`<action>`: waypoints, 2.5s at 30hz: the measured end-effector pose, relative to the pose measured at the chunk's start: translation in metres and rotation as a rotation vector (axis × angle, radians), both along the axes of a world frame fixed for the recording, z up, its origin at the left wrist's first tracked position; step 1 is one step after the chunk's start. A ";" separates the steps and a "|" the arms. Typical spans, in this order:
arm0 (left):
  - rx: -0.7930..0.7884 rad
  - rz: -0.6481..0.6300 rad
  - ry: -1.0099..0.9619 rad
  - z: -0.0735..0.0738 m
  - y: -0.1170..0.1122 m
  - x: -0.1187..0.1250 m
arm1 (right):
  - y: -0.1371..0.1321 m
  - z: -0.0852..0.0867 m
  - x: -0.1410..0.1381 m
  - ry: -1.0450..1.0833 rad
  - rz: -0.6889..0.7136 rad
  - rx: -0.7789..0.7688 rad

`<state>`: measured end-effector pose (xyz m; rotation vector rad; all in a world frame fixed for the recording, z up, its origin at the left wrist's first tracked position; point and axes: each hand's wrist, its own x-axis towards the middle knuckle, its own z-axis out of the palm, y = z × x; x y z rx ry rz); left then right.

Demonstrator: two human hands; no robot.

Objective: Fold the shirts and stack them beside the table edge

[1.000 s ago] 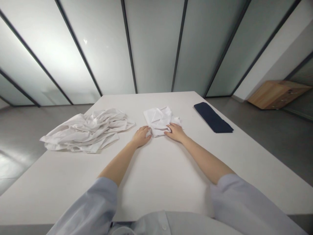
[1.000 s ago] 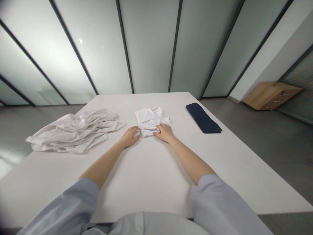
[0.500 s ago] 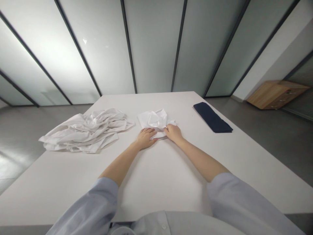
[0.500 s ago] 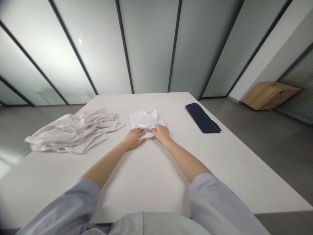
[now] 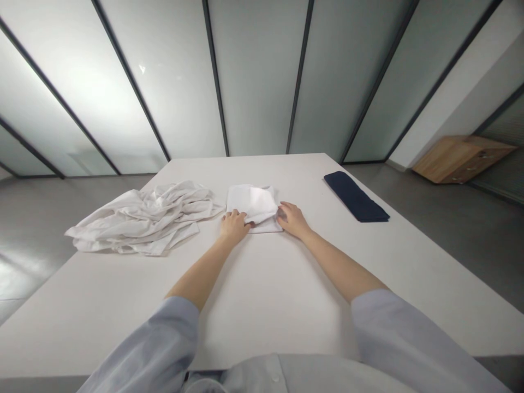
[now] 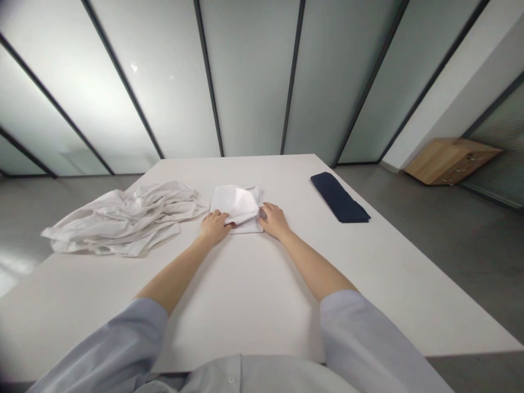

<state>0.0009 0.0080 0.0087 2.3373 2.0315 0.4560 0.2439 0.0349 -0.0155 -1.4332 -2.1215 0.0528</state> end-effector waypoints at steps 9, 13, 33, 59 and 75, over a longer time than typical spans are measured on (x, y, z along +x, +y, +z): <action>0.113 0.458 -1.088 -0.017 0.047 -0.041 | -0.017 0.030 -0.010 -0.271 0.041 -0.126; 0.186 0.490 -1.077 -0.023 0.048 -0.048 | -0.023 0.041 -0.009 -0.382 -0.001 -0.205; -0.129 -0.193 0.027 -0.010 0.001 -0.009 | 0.011 0.010 0.025 -0.043 -0.581 -0.203; 0.005 -0.331 -0.172 -0.015 0.006 -0.002 | -0.019 0.009 -0.025 0.319 0.334 -0.049; 0.053 -0.490 -0.055 -0.006 0.001 0.003 | 0.018 0.002 0.024 0.939 -0.471 0.033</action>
